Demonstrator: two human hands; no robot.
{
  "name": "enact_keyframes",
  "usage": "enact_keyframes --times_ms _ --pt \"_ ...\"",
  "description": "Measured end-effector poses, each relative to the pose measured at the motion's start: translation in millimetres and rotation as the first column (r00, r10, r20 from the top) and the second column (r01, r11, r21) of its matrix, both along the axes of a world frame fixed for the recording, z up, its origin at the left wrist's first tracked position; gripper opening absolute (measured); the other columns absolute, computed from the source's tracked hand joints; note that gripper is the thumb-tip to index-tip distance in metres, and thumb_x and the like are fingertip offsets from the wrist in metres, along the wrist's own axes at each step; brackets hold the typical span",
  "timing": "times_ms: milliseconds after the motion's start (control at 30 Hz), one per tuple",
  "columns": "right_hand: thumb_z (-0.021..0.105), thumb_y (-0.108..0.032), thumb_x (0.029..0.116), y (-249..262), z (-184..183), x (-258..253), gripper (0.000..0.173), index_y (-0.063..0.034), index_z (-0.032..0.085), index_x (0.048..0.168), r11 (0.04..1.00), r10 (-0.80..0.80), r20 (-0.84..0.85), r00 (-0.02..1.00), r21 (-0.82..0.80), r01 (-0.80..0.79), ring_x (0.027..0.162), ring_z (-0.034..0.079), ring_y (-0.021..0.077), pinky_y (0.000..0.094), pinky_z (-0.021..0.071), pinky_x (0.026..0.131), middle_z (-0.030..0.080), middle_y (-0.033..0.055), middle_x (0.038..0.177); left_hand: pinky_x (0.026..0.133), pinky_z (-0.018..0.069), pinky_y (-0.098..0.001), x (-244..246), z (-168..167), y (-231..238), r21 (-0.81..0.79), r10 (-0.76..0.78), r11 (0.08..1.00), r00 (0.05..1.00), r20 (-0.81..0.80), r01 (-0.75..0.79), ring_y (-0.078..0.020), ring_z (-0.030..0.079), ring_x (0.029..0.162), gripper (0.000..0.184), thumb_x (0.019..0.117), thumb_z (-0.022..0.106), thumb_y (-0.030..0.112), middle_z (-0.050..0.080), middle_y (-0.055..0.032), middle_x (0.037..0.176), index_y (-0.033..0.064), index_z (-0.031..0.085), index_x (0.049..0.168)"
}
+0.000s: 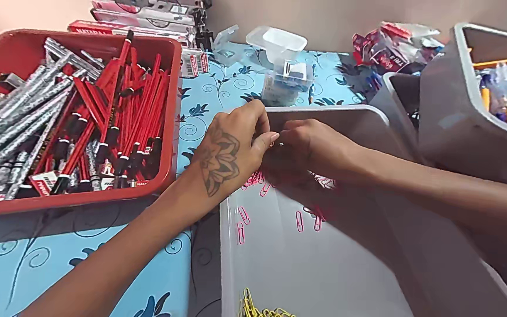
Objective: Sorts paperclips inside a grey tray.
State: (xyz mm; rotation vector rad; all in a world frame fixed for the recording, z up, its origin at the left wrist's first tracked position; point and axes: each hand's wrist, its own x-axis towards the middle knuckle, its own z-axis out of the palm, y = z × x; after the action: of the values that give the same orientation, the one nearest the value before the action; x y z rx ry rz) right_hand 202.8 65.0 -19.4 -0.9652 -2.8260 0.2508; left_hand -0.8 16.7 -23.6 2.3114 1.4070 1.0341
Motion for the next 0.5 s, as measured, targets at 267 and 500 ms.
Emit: enact_keyframes --times_ms 267,500 --pt "0.059 -0.005 0.0969 -3 3 10 0.016 -0.0007 0.074 0.091 0.994 0.056 -0.108 0.993 0.101 -0.045 0.072 0.060 0.0196 0.0332 0.0507 0.064 0.059 0.0090 0.079 0.068 0.0488 -0.0293 -1 1 1 -0.032 -0.056 0.998 0.998 0.007 0.056 -0.0091 0.063 0.070 0.011 0.0989 0.065 0.018 0.070 -0.0005 0.080 0.0092 0.072 0.101" --pt "0.061 -0.019 0.0952 -84 18 20 0.016 -0.0135 0.075 0.094 0.976 0.122 -0.178 0.976 -0.155 -0.151 0.070 0.058 -0.0056 0.0092 0.0472 0.061 0.066 -0.0073 0.080 0.069 0.0506 -0.0281 -5 8 -5 -0.140 -0.349 0.932 0.933 -0.086 0.335 -0.0055 0.065 0.074 0.011 0.0952 0.070 0.021 0.071 0.0032 0.079 0.0131 0.076 0.092"
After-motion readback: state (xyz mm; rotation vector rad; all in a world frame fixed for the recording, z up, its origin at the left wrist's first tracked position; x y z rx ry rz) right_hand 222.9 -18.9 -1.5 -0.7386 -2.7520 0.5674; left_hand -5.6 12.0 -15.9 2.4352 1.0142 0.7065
